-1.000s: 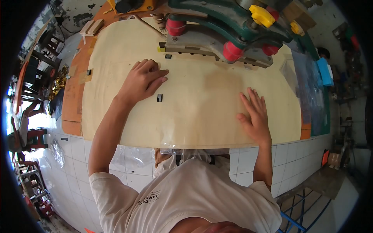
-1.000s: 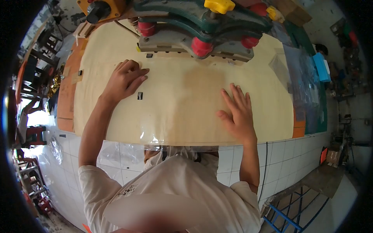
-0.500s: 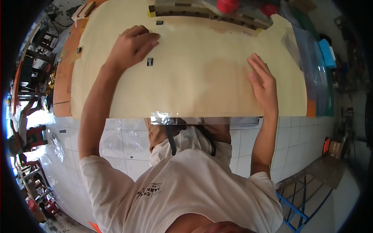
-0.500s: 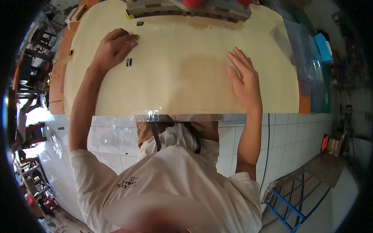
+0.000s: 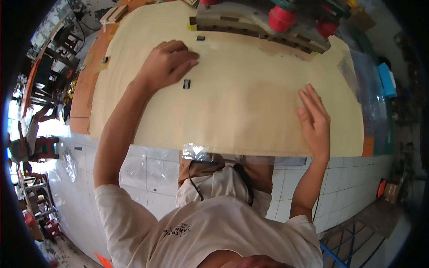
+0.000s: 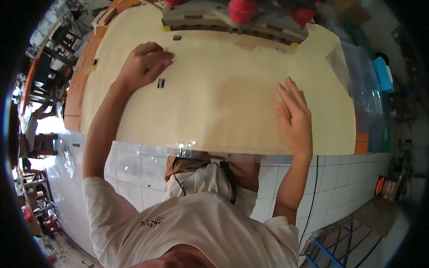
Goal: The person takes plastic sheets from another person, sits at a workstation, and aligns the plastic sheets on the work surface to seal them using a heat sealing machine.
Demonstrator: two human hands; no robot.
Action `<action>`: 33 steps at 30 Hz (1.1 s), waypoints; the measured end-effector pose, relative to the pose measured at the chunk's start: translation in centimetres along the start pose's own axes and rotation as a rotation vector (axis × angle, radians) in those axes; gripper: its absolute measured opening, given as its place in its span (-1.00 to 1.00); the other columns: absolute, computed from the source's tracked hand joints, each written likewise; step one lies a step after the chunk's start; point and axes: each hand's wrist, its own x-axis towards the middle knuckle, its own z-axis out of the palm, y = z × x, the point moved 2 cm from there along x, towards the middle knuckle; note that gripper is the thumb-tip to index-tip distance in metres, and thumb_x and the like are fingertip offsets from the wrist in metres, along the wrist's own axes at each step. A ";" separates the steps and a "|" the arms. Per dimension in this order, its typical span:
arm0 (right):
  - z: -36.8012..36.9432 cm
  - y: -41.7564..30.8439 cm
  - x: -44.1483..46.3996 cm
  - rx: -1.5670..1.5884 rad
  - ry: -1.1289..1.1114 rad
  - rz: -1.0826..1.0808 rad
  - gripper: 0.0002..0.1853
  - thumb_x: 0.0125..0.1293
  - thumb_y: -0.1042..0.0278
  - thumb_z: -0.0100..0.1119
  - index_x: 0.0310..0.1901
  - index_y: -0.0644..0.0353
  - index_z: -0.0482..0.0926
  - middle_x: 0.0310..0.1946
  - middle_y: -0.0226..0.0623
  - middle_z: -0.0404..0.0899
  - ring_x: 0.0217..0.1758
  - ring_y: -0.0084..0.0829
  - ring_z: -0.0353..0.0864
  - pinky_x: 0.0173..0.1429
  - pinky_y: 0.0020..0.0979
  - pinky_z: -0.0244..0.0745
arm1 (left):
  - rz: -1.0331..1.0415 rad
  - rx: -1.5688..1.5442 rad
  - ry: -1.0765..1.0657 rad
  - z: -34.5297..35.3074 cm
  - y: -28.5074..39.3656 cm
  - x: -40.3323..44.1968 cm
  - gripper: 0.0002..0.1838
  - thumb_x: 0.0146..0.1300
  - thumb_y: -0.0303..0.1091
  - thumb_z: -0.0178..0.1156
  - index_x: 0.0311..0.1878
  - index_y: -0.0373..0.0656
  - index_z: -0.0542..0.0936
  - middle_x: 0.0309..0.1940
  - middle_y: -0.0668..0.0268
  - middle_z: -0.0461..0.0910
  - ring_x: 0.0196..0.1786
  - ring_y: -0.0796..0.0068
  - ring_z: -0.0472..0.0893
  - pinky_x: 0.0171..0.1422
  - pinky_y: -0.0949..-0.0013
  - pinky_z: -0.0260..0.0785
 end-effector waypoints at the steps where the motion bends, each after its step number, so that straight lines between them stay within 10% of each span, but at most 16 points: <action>1: 0.1 0.1 -0.1 -0.041 -0.014 -0.025 -0.56 0.46 0.15 0.16 0.25 0.22 0.57 0.38 -0.04 0.42 0.47 -0.04 0.37 0.53 -0.13 0.19 | -0.030 -0.003 -0.025 0.0 0.0 0.1 -0.88 0.23 -0.33 0.31 -0.25 -0.12 0.76 -0.38 0.25 0.62 -0.26 0.24 0.62 -0.09 0.19 0.47; 33: 0.3 0.5 0.2 -0.022 0.004 0.011 -0.60 0.43 0.15 0.22 0.12 0.29 0.66 0.30 -0.02 0.50 0.44 -0.01 0.41 0.45 -0.14 0.31 | -0.062 -0.036 -0.041 -0.4 0.0 0.3 -0.87 0.17 -0.36 0.37 -0.23 -0.15 0.77 -0.38 0.29 0.58 -0.31 0.32 0.57 -0.07 0.25 0.41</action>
